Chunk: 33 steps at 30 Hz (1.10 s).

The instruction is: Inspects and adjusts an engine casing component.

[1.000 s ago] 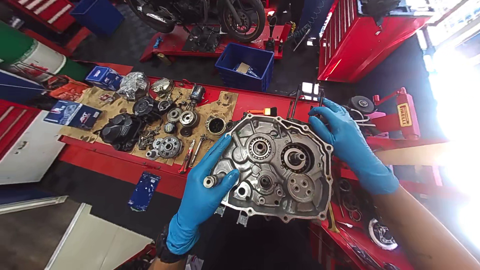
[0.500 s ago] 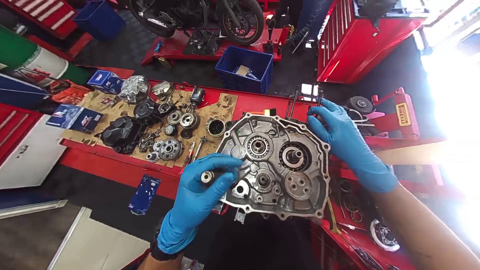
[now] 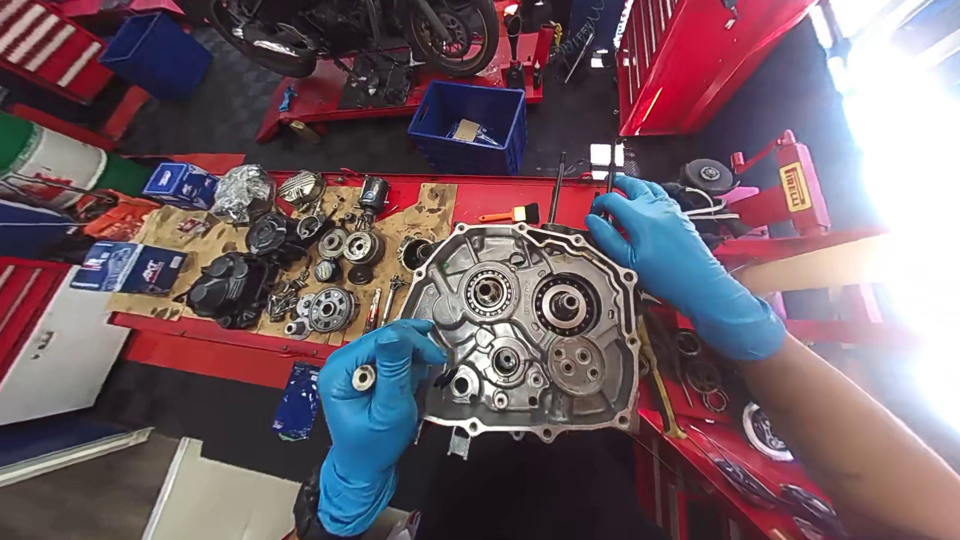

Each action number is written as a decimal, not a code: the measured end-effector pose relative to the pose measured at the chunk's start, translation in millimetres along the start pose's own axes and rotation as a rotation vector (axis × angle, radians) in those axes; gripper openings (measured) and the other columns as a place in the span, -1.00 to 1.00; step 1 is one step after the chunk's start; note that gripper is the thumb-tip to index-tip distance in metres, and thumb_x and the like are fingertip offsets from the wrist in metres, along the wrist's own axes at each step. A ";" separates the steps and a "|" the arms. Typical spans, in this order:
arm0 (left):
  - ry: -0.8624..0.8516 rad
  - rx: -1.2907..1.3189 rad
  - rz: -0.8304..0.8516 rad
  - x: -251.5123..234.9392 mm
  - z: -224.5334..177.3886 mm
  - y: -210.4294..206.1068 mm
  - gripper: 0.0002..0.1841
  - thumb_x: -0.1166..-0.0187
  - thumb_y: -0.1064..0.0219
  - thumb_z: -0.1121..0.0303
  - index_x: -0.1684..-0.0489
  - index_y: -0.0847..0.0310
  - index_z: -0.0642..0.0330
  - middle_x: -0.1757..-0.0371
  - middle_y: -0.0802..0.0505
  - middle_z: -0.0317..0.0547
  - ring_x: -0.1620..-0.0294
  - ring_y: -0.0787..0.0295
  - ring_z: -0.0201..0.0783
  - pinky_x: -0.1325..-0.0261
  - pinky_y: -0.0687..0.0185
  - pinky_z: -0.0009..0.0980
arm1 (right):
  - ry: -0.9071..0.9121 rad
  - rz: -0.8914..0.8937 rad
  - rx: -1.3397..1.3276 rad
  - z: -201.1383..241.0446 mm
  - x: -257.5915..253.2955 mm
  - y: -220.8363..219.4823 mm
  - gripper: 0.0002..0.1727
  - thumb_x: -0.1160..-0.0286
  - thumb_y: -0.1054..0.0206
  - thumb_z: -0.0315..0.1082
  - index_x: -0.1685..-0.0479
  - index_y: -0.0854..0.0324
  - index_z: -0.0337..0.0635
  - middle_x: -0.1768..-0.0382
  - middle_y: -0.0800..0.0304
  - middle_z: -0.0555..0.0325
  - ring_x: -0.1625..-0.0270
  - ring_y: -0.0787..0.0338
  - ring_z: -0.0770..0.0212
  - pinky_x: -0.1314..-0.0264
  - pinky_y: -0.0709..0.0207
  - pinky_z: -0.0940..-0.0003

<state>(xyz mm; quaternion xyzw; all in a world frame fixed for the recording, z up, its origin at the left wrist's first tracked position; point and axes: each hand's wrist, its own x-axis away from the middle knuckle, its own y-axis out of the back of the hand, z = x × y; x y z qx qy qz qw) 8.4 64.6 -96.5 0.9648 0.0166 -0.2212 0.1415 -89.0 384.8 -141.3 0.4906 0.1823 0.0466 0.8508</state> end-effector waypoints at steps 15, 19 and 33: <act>0.106 -0.219 0.259 -3.1 19.5 15.4 -0.46 -0.79 -0.07 0.15 -0.57 -0.49 0.38 -0.72 -0.47 0.17 -0.79 -0.27 0.03 -0.83 -0.20 -0.08 | 0.019 -0.003 -0.057 -3.6 3.2 -0.4 -0.41 -0.73 0.02 0.12 -0.10 -0.70 -0.23 -0.39 -0.60 -0.42 -0.48 -0.55 -0.45 -0.32 -0.42 -0.39; 0.124 -0.292 0.294 -3.0 15.8 15.7 -0.55 -0.77 -0.05 0.28 -0.49 -0.62 0.26 -0.72 -0.49 0.11 -0.80 -0.27 0.00 -0.83 -0.23 -0.13 | 0.054 0.013 -0.030 -3.0 5.4 0.1 -0.41 -0.75 0.06 0.07 -0.15 -0.67 -0.27 -0.39 -0.58 -0.44 -0.50 -0.53 -0.44 -0.39 -0.38 -0.39; 0.171 -0.351 0.230 5.1 11.5 10.4 -0.56 -0.64 -0.12 0.39 -0.45 -0.69 0.16 -0.69 -0.53 0.08 -0.70 -0.45 -0.14 -0.70 -0.44 -0.26 | 0.069 0.071 0.000 -7.8 -2.9 1.9 -0.42 -0.75 0.08 0.06 -0.12 -0.66 -0.26 -0.38 -0.60 -0.36 -0.49 -0.52 -0.41 -0.37 -0.38 -0.39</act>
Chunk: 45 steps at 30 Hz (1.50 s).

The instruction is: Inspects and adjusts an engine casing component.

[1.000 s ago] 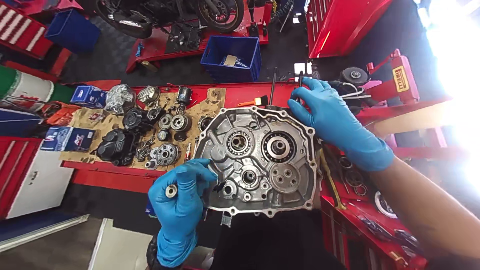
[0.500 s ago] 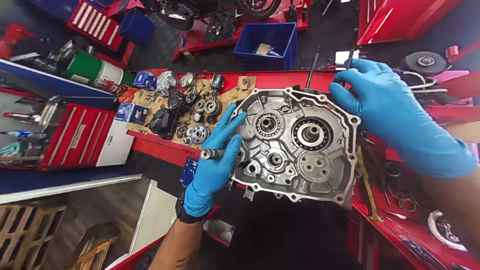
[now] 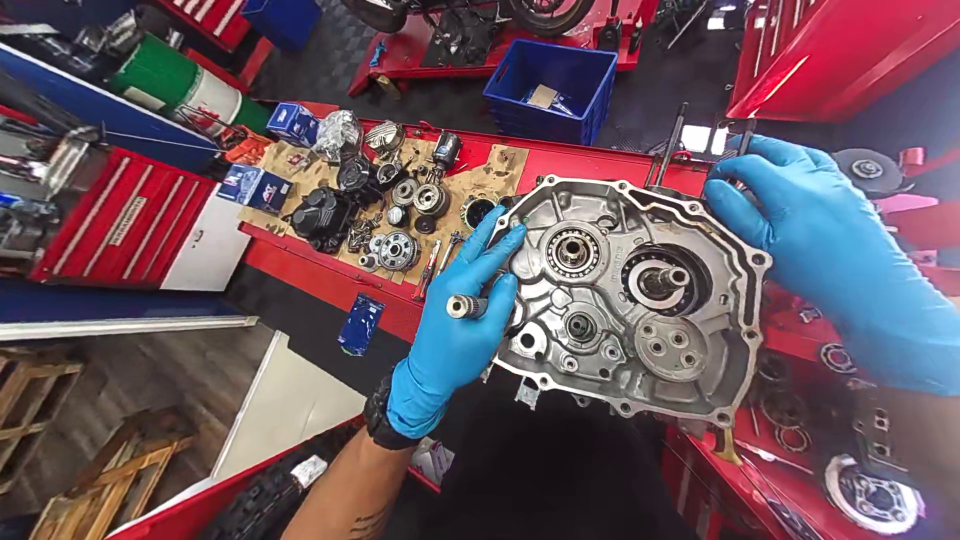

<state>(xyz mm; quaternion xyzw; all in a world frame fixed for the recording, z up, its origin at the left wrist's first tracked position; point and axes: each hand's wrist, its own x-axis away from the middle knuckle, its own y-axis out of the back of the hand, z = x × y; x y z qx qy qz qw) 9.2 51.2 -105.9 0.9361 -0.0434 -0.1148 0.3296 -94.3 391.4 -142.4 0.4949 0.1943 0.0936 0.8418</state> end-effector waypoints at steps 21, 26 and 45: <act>0.017 0.018 -0.010 -0.8 1.1 -3.0 -0.57 -0.63 -0.10 0.42 -0.41 -0.72 0.17 -0.69 -0.52 0.12 -0.73 -0.41 -0.08 -0.73 -0.40 -0.23 | -0.012 0.016 0.005 0.4 -0.5 0.9 -0.42 -0.80 0.15 0.03 -0.21 -0.62 -0.26 -0.44 -0.56 -0.36 -0.54 -0.49 -0.42 -0.37 -0.36 -0.42; 0.036 0.013 0.005 -0.7 3.1 -0.4 -0.57 -0.69 -0.17 0.27 -0.48 -0.67 0.13 -0.67 -0.56 0.05 -0.72 -0.42 -0.13 -0.72 -0.42 -0.21 | -0.046 0.011 -0.059 1.1 -1.8 1.8 -0.40 -0.76 0.09 0.11 -0.25 -0.65 -0.18 -0.34 -0.65 -0.27 -0.46 -0.56 -0.36 -0.32 -0.40 -0.41; -0.189 -0.665 0.581 -120.7 -89.1 31.1 0.15 -0.32 -0.32 -0.50 -0.81 -0.18 0.23 -0.71 -0.46 0.19 -0.76 -0.25 0.20 -0.75 -0.09 0.21 | -0.395 -0.294 -0.554 38.1 116.6 16.9 -0.51 -0.67 -0.22 0.06 -0.20 -0.71 -0.18 0.04 -0.88 0.10 0.05 -0.87 0.26 0.02 -0.79 0.17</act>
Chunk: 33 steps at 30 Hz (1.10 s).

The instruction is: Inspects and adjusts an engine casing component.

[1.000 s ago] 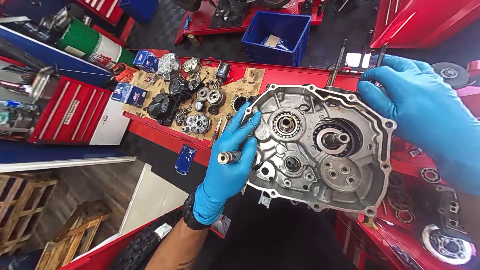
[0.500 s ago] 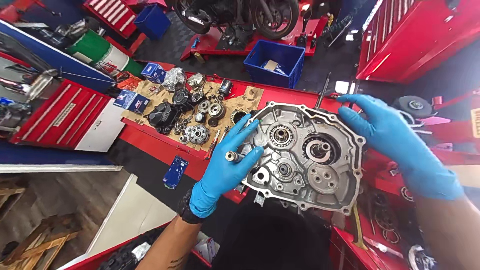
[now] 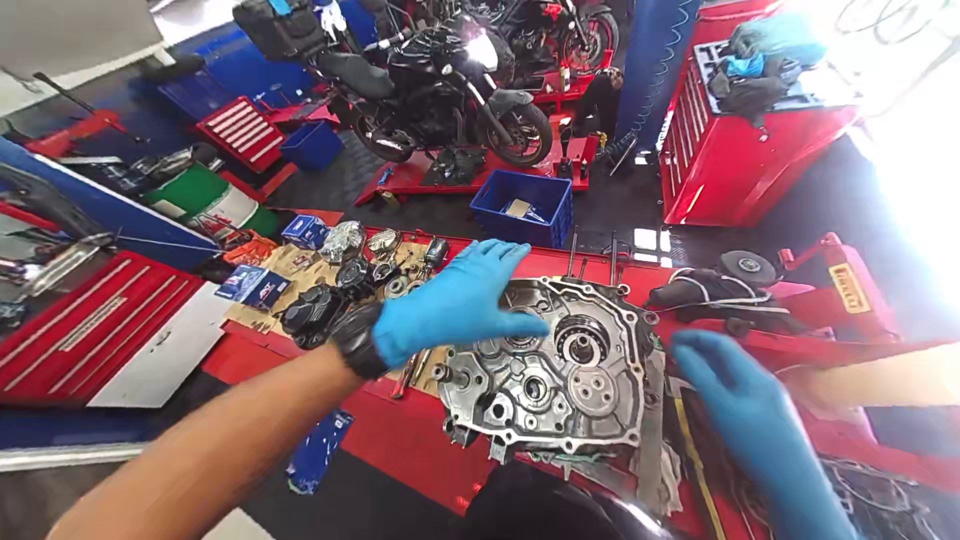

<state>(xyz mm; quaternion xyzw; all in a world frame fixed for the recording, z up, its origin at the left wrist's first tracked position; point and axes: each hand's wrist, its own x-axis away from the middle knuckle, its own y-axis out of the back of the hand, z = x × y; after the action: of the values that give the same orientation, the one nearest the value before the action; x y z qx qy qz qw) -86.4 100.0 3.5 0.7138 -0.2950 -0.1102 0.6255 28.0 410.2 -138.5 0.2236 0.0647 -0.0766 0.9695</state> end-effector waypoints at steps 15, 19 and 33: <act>-0.030 0.017 0.465 -102.4 0.6 -35.0 -0.11 -0.71 0.21 -0.40 -0.06 -0.75 0.35 0.04 -0.83 0.29 -0.12 -0.77 0.22 -0.21 -0.51 0.31 | -0.389 0.225 -0.525 22.5 101.0 -38.3 -0.76 -0.62 -0.37 -0.21 0.08 -0.72 -0.23 0.36 -0.91 0.18 0.37 -0.91 0.26 0.28 -0.86 0.26; -0.047 -0.026 0.467 -106.1 -1.9 -37.7 -0.06 -0.69 0.30 -0.44 0.08 -0.75 0.32 0.15 -0.83 0.24 -0.03 -0.78 0.20 -0.10 -0.53 0.30 | -0.520 0.377 -0.760 24.9 101.3 -46.5 -0.78 -0.71 -0.23 -0.30 0.05 -0.68 -0.29 0.29 -0.95 0.10 0.33 -0.95 0.18 0.21 -0.88 0.24; -0.036 0.007 0.244 -84.6 -9.4 -0.4 -0.16 -0.71 0.20 -0.40 0.62 -0.62 0.19 0.59 -0.66 -0.08 0.44 -0.70 -0.09 0.36 -0.56 0.02 | -0.328 0.224 -0.964 43.6 101.5 -41.0 -0.83 -0.60 -0.23 -0.50 -0.04 -0.65 -0.15 0.22 -0.97 0.15 0.22 -0.97 0.18 0.10 -0.89 0.24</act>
<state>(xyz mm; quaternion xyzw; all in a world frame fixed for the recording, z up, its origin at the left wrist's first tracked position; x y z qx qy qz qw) -149.2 155.2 -13.1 0.6727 -0.3914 -0.0451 0.6262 124.2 342.3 -133.2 -0.2576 -0.0843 0.0320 0.9620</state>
